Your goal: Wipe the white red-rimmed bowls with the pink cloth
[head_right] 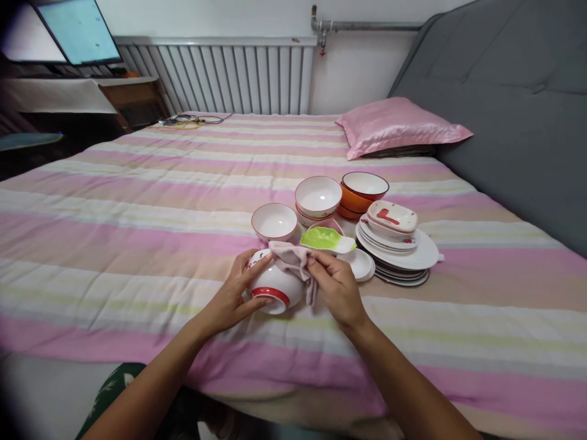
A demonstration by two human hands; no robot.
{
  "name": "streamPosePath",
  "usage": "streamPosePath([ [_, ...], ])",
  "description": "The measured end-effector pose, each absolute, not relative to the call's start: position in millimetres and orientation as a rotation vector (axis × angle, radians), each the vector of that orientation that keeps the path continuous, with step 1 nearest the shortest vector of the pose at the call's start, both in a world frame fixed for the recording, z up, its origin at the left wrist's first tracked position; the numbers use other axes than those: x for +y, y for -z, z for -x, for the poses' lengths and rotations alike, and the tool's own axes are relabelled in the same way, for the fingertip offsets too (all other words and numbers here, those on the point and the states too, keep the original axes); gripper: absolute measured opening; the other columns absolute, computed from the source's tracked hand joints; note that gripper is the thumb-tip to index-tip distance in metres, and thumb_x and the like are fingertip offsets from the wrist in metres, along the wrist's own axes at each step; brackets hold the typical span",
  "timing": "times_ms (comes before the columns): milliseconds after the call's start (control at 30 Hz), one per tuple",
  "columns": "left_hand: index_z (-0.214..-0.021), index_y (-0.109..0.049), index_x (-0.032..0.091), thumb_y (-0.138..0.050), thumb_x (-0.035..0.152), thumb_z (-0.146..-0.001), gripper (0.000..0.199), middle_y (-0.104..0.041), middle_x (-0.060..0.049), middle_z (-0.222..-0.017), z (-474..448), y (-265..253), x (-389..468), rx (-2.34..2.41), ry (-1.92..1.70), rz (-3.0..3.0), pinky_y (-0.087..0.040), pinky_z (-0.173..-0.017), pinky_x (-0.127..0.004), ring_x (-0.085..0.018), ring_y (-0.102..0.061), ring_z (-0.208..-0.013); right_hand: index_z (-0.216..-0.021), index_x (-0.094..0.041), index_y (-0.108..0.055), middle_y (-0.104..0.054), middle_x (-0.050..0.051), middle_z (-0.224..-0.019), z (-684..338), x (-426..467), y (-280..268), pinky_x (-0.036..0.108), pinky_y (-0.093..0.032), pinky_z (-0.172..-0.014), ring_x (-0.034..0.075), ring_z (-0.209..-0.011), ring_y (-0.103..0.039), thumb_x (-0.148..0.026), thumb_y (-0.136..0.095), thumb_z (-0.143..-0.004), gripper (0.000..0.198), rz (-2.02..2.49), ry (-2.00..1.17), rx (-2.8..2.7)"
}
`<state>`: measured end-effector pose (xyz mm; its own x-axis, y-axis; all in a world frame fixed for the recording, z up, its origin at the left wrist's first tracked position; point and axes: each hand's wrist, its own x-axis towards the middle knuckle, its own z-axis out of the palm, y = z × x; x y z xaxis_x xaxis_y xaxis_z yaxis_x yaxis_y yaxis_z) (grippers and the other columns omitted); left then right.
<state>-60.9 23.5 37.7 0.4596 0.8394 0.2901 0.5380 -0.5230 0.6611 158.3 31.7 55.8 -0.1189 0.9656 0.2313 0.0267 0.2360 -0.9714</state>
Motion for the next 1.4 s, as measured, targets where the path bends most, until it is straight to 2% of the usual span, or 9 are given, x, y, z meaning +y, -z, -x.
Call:
streamPosePath([
  [233, -0.143, -0.025, 0.035, -0.058, 0.039, -0.083, 0.069, -0.021, -0.009, -0.141, 61.0, -38.9, 22.3, 1.163, -0.760, -2.258, -0.028, -0.110, -0.046, -0.029, -0.026, -0.133, -0.095, -0.020, -0.072, -0.071, 0.003, -0.091, -155.7, 31.8, -65.5, 0.027, -0.048, -0.080, 0.018, -0.087, -0.064, -0.034, -0.066, -0.077, 0.023, 0.940, -1.433, -1.112],
  [400, -0.139, -0.032, 0.035, -0.061, 0.034, -0.082, 0.064, -0.023, -0.008, -0.139, 60.2, -43.1, 19.8, 1.138, -0.762, -2.268, -0.029, -0.110, -0.044, -0.027, -0.027, -0.131, -0.096, -0.020, -0.071, -0.072, 0.004, -0.091, -155.2, 29.8, -72.2, 0.029, -0.050, -0.075, 0.019, -0.084, -0.065, -0.035, -0.066, -0.077, 0.025, 0.918, -1.514, -1.115],
  [467, -0.137, -0.035, 0.034, -0.062, 0.030, -0.081, 0.063, -0.024, -0.008, -0.138, 59.7, -45.4, 19.2, 1.126, -0.760, -2.258, -0.030, -0.109, -0.043, -0.027, -0.028, -0.131, -0.100, -0.020, -0.069, -0.071, 0.004, -0.092, -159.8, 32.5, -72.2, 0.029, -0.051, -0.074, 0.019, -0.085, -0.065, -0.037, -0.062, -0.081, 0.026, 0.946, -1.392, -1.207],
  [567, -0.136, -0.037, 0.034, -0.063, 0.026, -0.080, 0.062, -0.024, -0.008, -0.138, 59.1, -48.0, 19.0, 1.107, -0.741, -2.258, -0.030, -0.109, -0.042, -0.026, -0.028, -0.131, -0.104, -0.021, -0.067, -0.070, 0.003, -0.097, -170.4, 37.3, -74.0, 0.029, -0.050, -0.077, 0.019, -0.089, -0.065, -0.035, -0.054, -0.087, 0.025, 1.055, -0.958, -1.408],
  [667, -0.135, -0.038, 0.034, -0.063, 0.027, -0.081, 0.060, -0.025, -0.007, -0.138, 59.4, -48.3, 20.0, 1.092, -0.741, -2.260, -0.029, -0.109, -0.042, -0.026, -0.027, -0.131, -0.104, -0.023, -0.067, -0.070, 0.003, -0.100, -176.2, 38.3, -75.3, 0.030, -0.050, -0.081, 0.019, -0.093, -0.064, -0.026, -0.048, -0.090, 0.023, 1.105, -0.470, -1.575],
  [767, -0.136, -0.037, 0.033, -0.062, 0.030, -0.082, 0.059, -0.025, -0.007, -0.138, 60.8, -46.1, 21.6, 1.084, -0.765, -2.237, -0.029, -0.110, -0.041, -0.026, -0.028, -0.131, -0.107, -0.024, -0.065, -0.069, 0.004, -0.106, -171.5, 36.5, -68.4, 0.034, -0.047, -0.091, 0.020, -0.101, -0.062, -0.016, -0.048, -0.088, 0.027, 0.969, -0.221, -1.750],
  [1000, -0.135, -0.037, 0.033, -0.062, 0.034, -0.081, 0.060, -0.027, -0.008, -0.138, 63.9, -42.3, 24.3, 1.076, -0.804, -2.219, -0.030, -0.109, -0.042, -0.026, -0.030, -0.130, -0.119, -0.021, -0.059, -0.062, 0.008, -0.122, -160.1, 33.1, -48.8, 0.044, -0.042, -0.101, 0.023, -0.118, -0.053, -0.012, -0.046, -0.084, 0.039, 0.794, -0.261, -2.035],
  [1233, -0.137, -0.036, 0.034, -0.064, 0.031, -0.080, 0.063, -0.029, -0.008, -0.138, 62.2, -44.4, 22.9, 1.068, -0.825, -2.182, -0.031, -0.109, -0.046, -0.028, -0.031, -0.130, -0.133, -0.018, -0.043, -0.046, 0.015, -0.138, -160.0, 32.9, -52.1, 0.051, -0.037, -0.101, 0.032, -0.125, -0.044, -0.044, -0.068, -0.072, 0.071, 0.798, -0.225, -2.167],
  [1400, -0.139, -0.033, 0.034, -0.065, 0.030, -0.078, 0.068, -0.030, -0.009, -0.138, 61.4, -43.8, 22.2, 1.065, -0.844, -2.189, -0.031, -0.107, -0.049, -0.029, -0.031, -0.129, -0.139, -0.020, -0.037, -0.046, 0.013, -0.139, -153.1, 34.5, -46.3, 0.050, -0.038, -0.100, 0.029, -0.124, -0.045, -0.036, -0.057, -0.084, 0.060, 0.838, -0.168, -2.205],
])
